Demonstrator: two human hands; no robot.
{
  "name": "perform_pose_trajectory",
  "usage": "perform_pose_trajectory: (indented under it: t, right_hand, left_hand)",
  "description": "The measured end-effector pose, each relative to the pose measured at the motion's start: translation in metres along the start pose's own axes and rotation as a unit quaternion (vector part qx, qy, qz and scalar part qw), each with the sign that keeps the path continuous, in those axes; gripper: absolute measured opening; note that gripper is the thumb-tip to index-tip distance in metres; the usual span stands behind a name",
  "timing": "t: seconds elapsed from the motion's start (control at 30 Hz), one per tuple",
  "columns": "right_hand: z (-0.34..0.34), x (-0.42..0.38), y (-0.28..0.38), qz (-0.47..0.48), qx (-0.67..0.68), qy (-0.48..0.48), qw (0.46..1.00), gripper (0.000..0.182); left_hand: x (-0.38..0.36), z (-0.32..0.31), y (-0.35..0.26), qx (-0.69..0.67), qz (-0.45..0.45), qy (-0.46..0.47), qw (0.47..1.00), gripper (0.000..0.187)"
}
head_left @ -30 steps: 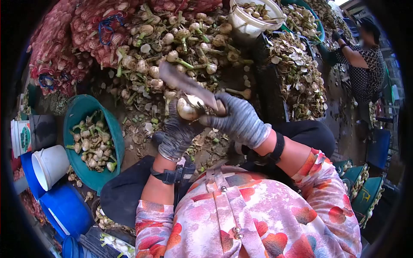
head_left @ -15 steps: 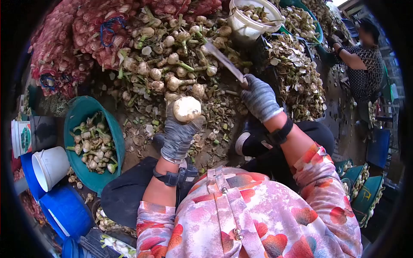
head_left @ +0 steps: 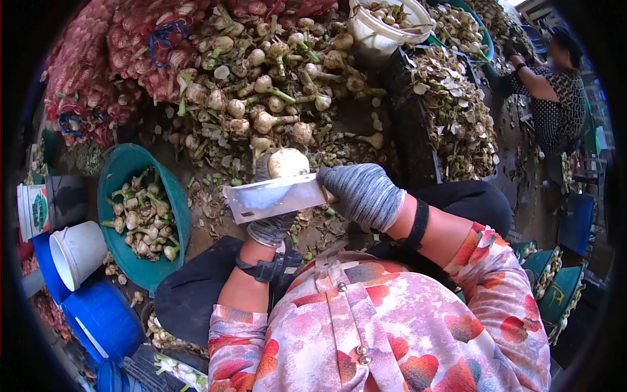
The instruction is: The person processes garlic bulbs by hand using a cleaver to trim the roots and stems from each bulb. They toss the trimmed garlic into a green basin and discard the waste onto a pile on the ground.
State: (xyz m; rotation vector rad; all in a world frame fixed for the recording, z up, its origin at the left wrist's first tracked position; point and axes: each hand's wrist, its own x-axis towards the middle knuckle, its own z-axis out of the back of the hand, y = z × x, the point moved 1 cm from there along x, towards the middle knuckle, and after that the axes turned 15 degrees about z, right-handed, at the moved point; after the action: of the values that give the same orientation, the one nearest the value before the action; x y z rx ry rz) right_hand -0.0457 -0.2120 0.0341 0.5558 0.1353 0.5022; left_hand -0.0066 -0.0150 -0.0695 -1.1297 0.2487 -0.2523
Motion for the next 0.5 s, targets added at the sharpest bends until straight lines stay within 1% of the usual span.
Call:
perform_pose_trajectory:
  t: [0.03, 0.07, 0.1, 0.13, 0.2, 0.23, 0.27, 0.3, 0.33, 0.37, 0.4, 0.43, 0.47, 0.5]
  right_hand:
    - [-0.002, 0.001, -0.003, -0.002, 0.000, -0.001, 1.000, 0.017]
    - [-0.003, 0.003, -0.007, -0.026, -0.016, 0.029, 0.999, 0.014]
    - [-0.005, 0.005, -0.012, -0.049, -0.030, 0.059, 0.997, 0.012]
    - [-0.007, 0.004, -0.016, -0.051, -0.031, 0.057, 0.997, 0.012]
    - [-0.014, 0.001, -0.031, -0.067, -0.045, 0.054, 0.995, 0.018]
    - [-0.022, -0.007, -0.065, -0.122, -0.061, 0.042, 0.990, 0.018]
    - [-0.025, -0.016, -0.096, -0.176, -0.076, 0.029, 0.981, 0.018]
    - [-0.014, -0.017, -0.099, -0.232, -0.051, 0.046, 0.970, 0.017]
    - [-0.003, -0.017, -0.101, -0.285, -0.030, 0.067, 0.956, 0.018]
    - [-0.006, -0.018, -0.104, -0.310, -0.002, -0.014, 0.951, 0.022]
    - [0.002, -0.012, -0.097, -0.302, -0.006, -0.006, 0.953, 0.022]
    - [0.014, -0.004, -0.083, -0.299, 0.044, -0.079, 0.950, 0.023]
    - [0.018, -0.001, -0.076, -0.299, 0.098, -0.155, 0.937, 0.023]
    - [0.014, 0.000, -0.079, -0.278, 0.159, -0.186, 0.929, 0.025]
  left_hand:
    - [-0.001, 0.001, 0.004, 0.000, -0.001, 0.002, 1.000, 0.061]
    - [-0.002, 0.003, 0.012, 0.168, -0.066, -0.023, 0.983, 0.062]
    - [-0.001, 0.004, 0.009, 0.330, -0.129, -0.049, 0.934, 0.062]
    - [0.003, 0.003, 0.008, 0.330, -0.132, -0.048, 0.934, 0.062]
    - [0.012, 0.000, -0.003, 0.287, -0.086, -0.019, 0.954, 0.063]
    - [-0.006, 0.004, -0.046, -0.138, 0.139, 0.015, 0.981, 0.054]
    - [-0.012, 0.006, -0.067, -0.130, 0.056, -0.035, 0.989, 0.042]
    - [-0.006, 0.021, -0.073, -0.126, 0.050, -0.033, 0.990, 0.042]
    - [0.005, 0.043, -0.071, -0.145, 0.089, -0.079, 0.982, 0.045]
    - [0.011, 0.068, -0.063, -0.170, 0.135, -0.131, 0.967, 0.048]
    - [0.014, 0.095, -0.048, -0.192, 0.182, -0.185, 0.946, 0.052]
    - [0.022, 0.140, -0.021, -0.457, 0.059, -0.068, 0.885, 0.050]
    - [0.028, 0.181, -0.001, -0.671, -0.070, 0.060, 0.736, 0.048]
    - [0.021, 0.200, -0.007, -0.673, -0.044, -0.115, 0.729, 0.045]
